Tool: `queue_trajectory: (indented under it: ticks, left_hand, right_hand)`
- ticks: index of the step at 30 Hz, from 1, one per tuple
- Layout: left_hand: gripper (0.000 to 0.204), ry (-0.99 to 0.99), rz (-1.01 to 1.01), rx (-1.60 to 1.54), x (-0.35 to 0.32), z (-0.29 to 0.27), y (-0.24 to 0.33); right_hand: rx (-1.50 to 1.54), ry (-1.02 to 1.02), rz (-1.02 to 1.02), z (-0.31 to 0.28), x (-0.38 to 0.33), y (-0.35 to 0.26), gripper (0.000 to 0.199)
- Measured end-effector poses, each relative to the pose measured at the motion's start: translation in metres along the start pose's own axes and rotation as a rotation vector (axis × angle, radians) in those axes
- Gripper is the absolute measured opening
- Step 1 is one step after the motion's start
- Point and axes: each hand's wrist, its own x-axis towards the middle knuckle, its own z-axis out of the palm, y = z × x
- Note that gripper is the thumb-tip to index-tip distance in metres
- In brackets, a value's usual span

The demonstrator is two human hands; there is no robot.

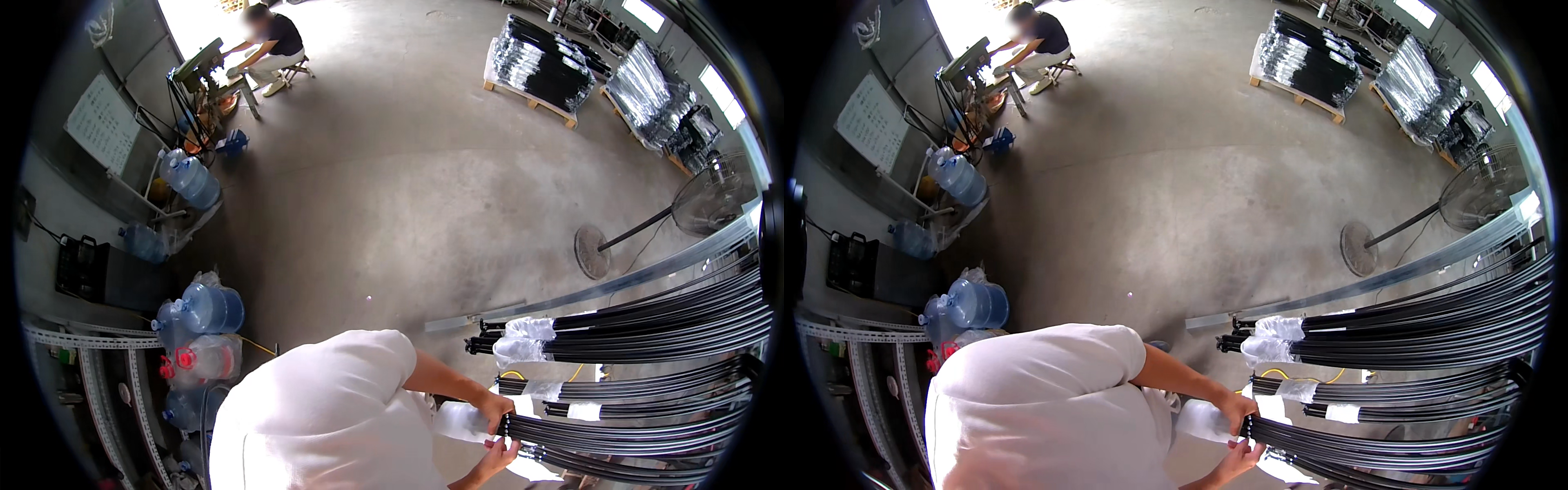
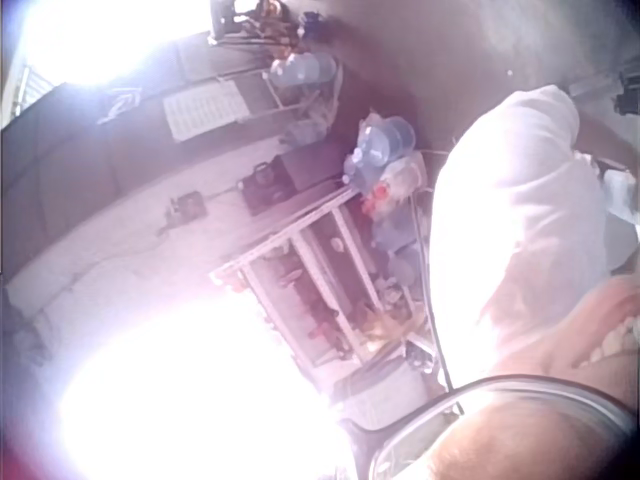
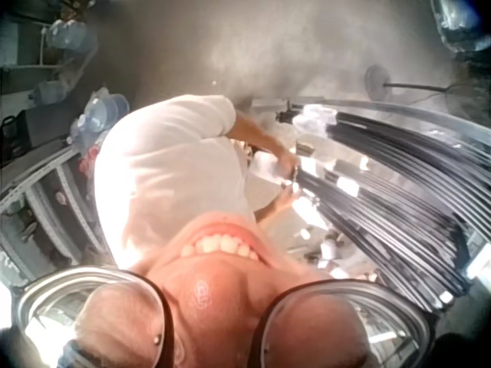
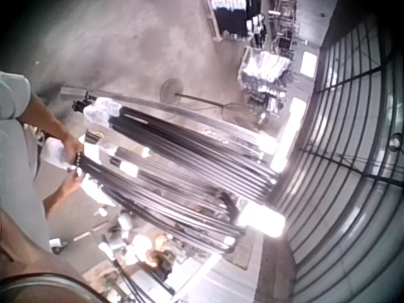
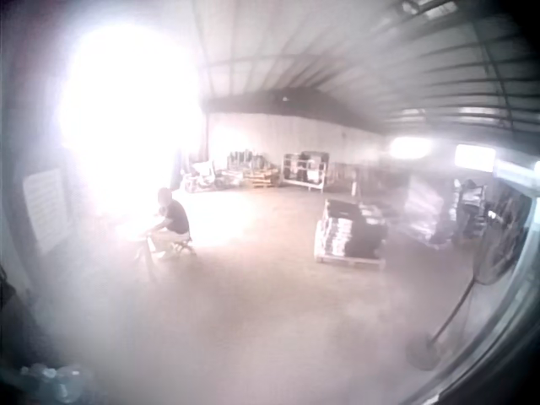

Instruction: The person wraps white paper and clear plastic film around the ends of multiple black metal poles. They retrieve paper from a cardboard box, fold it around the pole tips, and then apply a roll of plastic wrap to secure the paper and protect the ends.

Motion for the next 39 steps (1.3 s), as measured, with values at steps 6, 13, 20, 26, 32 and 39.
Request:
queue_trajectory:
  ticks: [6,13,20,26,32,39]
  left_hand:
    - [0.038,0.036,0.034,0.033,-0.002,0.003,0.003]
    - [0.042,0.019,0.011,0.0,-0.003,0.004,-0.001]
    - [0.047,-0.037,0.142,0.205,-0.01,-0.002,0.003]
    - [0.034,-0.051,-0.073,0.204,-0.019,-0.008,0.032]
    - [0.027,-0.008,-0.266,0.194,-0.024,-0.009,0.033]
    - [0.022,-0.021,-0.231,0.221,-0.022,0.01,0.059]
  right_hand:
    - [-0.194,0.027,-0.175,-0.003,0.004,0.03,0.032]
    - [-0.368,-0.049,-0.376,-0.013,0.001,0.019,0.025]
    - [-0.206,-0.026,-0.155,-0.011,-0.01,0.0,0.011]
    - [-0.305,0.074,-0.182,-0.008,-0.013,-0.011,0.006]
    - [-0.254,0.284,-0.077,0.007,-0.027,-0.017,0.007]
    - [-0.282,0.365,-0.063,0.021,-0.032,-0.004,0.01]
